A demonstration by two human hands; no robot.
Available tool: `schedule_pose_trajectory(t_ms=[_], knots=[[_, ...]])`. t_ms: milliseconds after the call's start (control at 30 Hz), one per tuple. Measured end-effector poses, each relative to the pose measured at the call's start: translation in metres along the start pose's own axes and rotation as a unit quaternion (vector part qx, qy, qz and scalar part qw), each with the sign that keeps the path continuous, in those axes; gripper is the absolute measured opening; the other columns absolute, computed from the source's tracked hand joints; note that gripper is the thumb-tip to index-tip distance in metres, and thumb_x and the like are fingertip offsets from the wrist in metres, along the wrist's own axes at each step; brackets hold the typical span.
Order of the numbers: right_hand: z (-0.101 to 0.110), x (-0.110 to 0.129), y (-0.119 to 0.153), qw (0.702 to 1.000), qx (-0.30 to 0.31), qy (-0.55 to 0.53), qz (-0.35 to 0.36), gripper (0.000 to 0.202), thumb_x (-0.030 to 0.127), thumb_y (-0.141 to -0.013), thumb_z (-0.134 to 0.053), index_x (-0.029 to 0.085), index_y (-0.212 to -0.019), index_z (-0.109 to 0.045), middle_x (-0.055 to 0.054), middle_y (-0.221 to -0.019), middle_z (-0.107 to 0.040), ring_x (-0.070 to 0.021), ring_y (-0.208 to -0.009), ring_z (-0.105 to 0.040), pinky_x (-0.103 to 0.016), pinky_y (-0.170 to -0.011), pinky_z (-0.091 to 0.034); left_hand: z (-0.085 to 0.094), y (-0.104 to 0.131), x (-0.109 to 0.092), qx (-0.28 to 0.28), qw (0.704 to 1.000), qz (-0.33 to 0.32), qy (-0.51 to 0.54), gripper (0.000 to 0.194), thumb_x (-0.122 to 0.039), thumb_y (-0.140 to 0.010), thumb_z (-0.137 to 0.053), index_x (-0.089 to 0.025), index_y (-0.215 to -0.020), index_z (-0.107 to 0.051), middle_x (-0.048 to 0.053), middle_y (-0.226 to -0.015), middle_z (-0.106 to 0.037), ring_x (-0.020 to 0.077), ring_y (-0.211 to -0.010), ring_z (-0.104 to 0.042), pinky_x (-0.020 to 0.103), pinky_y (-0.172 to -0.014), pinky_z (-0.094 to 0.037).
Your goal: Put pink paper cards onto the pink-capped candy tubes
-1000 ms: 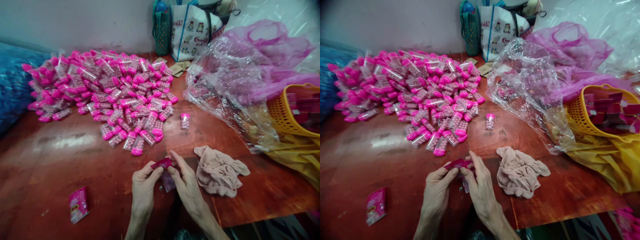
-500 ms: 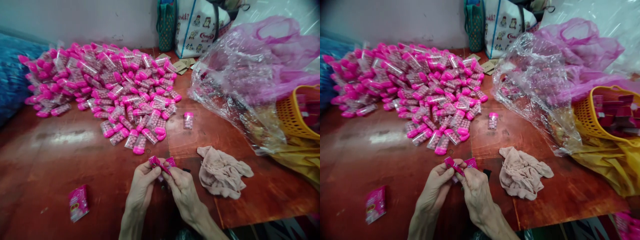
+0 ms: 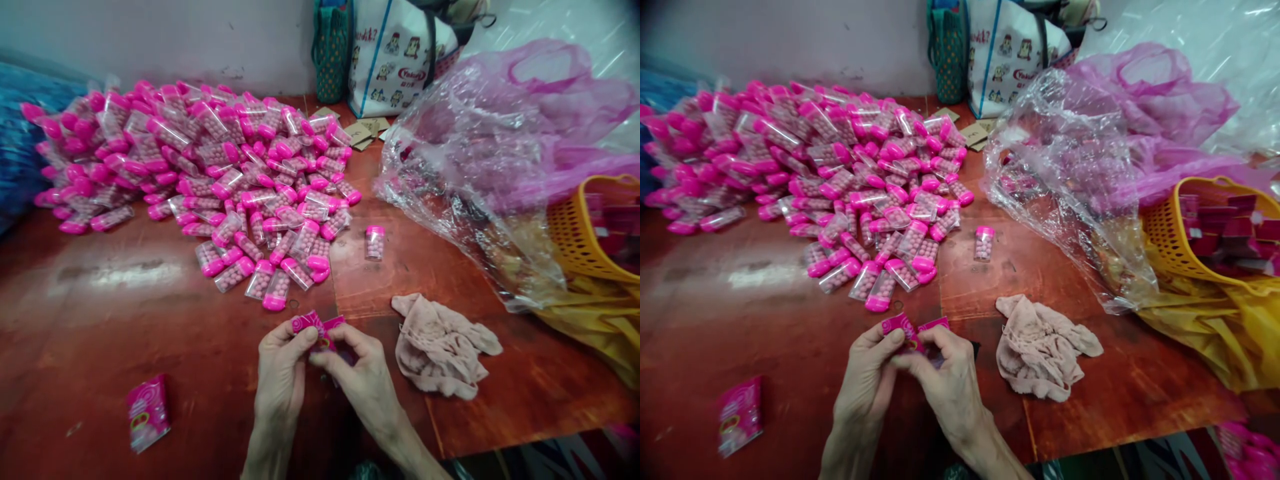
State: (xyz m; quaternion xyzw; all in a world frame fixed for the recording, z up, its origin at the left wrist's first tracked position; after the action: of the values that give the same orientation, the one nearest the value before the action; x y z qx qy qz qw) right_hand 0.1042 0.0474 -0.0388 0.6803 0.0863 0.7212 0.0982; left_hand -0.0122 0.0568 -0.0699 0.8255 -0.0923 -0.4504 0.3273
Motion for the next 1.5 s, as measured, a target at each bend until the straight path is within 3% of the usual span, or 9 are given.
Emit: schedule_pose_trajectory(t_ms=[200,333,533,700,900,1167,1233,1400,1500], knots=[[0.002,0.0,-0.002,0.997,-0.013,0.062,0.05,0.021,0.02,-0.085,-0.051,0.016,-0.065,-0.059,0.002,-0.058,-0.055,-0.0115,-0.054,-0.049,-0.022,-0.052,-0.037,-0.002,-0.004,0.003,0.042,0.999,0.005,-0.005,0.02,-0.016,-0.05,-0.079,-0.011,-0.065,-0.067,0.001,-0.057,-0.065,0.0088,-0.05,-0.056,0.019,-0.052,-0.046],[0.004,0.007,-0.003,0.98,0.009,0.151,0.13,0.022,0.018,-0.089,-0.043,0.017,-0.076,-0.061,-0.002,-0.07,-0.06,-0.0149,-0.066,-0.055,-0.025,-0.062,-0.04,0.003,-0.005,-0.009,0.059,0.993,-0.082,-0.06,0.039,-0.01,-0.057,-0.075,-0.017,-0.095,-0.064,0.001,-0.076,-0.069,0.0107,-0.068,-0.061,0.019,-0.064,-0.048],[-0.006,0.0,-0.003,0.958,0.065,0.252,0.123,0.027,0.021,-0.093,-0.038,0.018,-0.073,-0.056,-0.002,-0.068,-0.057,-0.0145,-0.061,-0.05,-0.025,-0.057,-0.038,0.007,0.001,-0.033,0.08,0.953,-0.214,-0.198,0.014,-0.009,-0.062,-0.071,-0.017,-0.069,-0.062,0.001,-0.079,-0.064,0.0137,-0.075,-0.06,0.022,-0.066,-0.048],[-0.009,-0.002,0.0,0.939,0.112,0.298,0.128,0.023,0.013,-0.092,-0.037,0.018,-0.077,-0.053,-0.003,-0.074,-0.057,-0.0149,-0.066,-0.05,-0.025,-0.06,-0.038,0.0,0.006,-0.04,0.206,0.913,-0.187,-0.298,0.018,-0.011,-0.066,-0.069,-0.016,-0.061,-0.052,0.006,-0.09,-0.061,0.0178,-0.08,-0.059,0.027,-0.069,-0.047],[-0.012,0.002,0.002,0.927,0.156,0.32,0.122,0.021,0.013,-0.091,-0.039,0.018,-0.077,-0.054,-0.003,-0.076,-0.057,-0.0158,-0.069,-0.051,-0.026,-0.061,-0.038,-0.006,0.008,-0.051,0.242,0.875,-0.231,-0.352,0.009,-0.014,-0.068,-0.068,-0.017,-0.073,-0.062,0.008,-0.089,-0.062,0.02,-0.081,-0.059,0.029,-0.07,-0.046],[0.001,0.012,-0.007,0.978,0.065,0.169,0.101,0.011,0.02,-0.083,-0.058,0.019,-0.094,-0.062,-0.003,-0.083,-0.063,-0.0161,-0.076,-0.057,-0.026,-0.07,-0.043,0.003,-0.003,-0.05,0.168,0.925,-0.237,-0.246,0.012,-0.008,-0.063,-0.071,-0.016,-0.062,-0.063,0.001,-0.07,-0.061,0.0129,-0.065,-0.058,0.022,-0.061,-0.046],[0.005,0.009,-0.01,0.985,0.026,0.148,0.089,0.029,0.021,-0.072,-0.07,0.019,-0.099,-0.061,-0.003,-0.085,-0.063,-0.0172,-0.078,-0.057,-0.027,-0.071,-0.044,0.007,-0.006,-0.046,0.159,0.937,-0.221,-0.22,0.012,-0.008,-0.062,-0.071,-0.016,-0.063,-0.063,0.001,-0.071,-0.062,0.0121,-0.066,-0.058,0.02,-0.06,-0.046],[0.006,0.006,-0.011,0.988,-0.04,0.093,0.117,0.003,0.018,-0.076,-0.065,0.017,-0.074,-0.063,-0.001,-0.076,-0.056,-0.0147,-0.071,-0.055,-0.025,-0.064,-0.043,0.012,-0.011,-0.036,0.155,0.953,-0.198,-0.169,0.012,-0.009,-0.062,-0.072,-0.017,-0.061,-0.062,-0.001,-0.066,-0.061,0.0102,-0.06,-0.056,0.018,-0.053,-0.045],[0.003,0.006,-0.011,0.986,-0.036,0.096,0.13,0.018,0.017,-0.083,-0.056,0.016,-0.065,-0.059,-0.002,-0.072,-0.053,-0.0135,-0.066,-0.053,-0.025,-0.061,-0.041,0.018,-0.013,-0.032,0.118,0.957,-0.189,-0.184,0.011,-0.012,-0.063,-0.072,-0.017,-0.066,-0.063,-0.003,-0.06,-0.06,0.0086,-0.05,-0.054,0.017,-0.047,-0.043]])
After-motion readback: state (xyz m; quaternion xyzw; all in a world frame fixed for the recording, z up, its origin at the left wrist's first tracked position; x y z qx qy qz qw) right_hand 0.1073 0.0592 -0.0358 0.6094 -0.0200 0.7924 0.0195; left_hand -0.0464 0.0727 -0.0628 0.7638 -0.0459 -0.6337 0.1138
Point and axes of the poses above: each hand's wrist, its own y-axis away from the middle knuckle, its own z-axis out of the back of the hand, x = y × z, the point moved 7 cm from there along -y, towards the middle knuckle
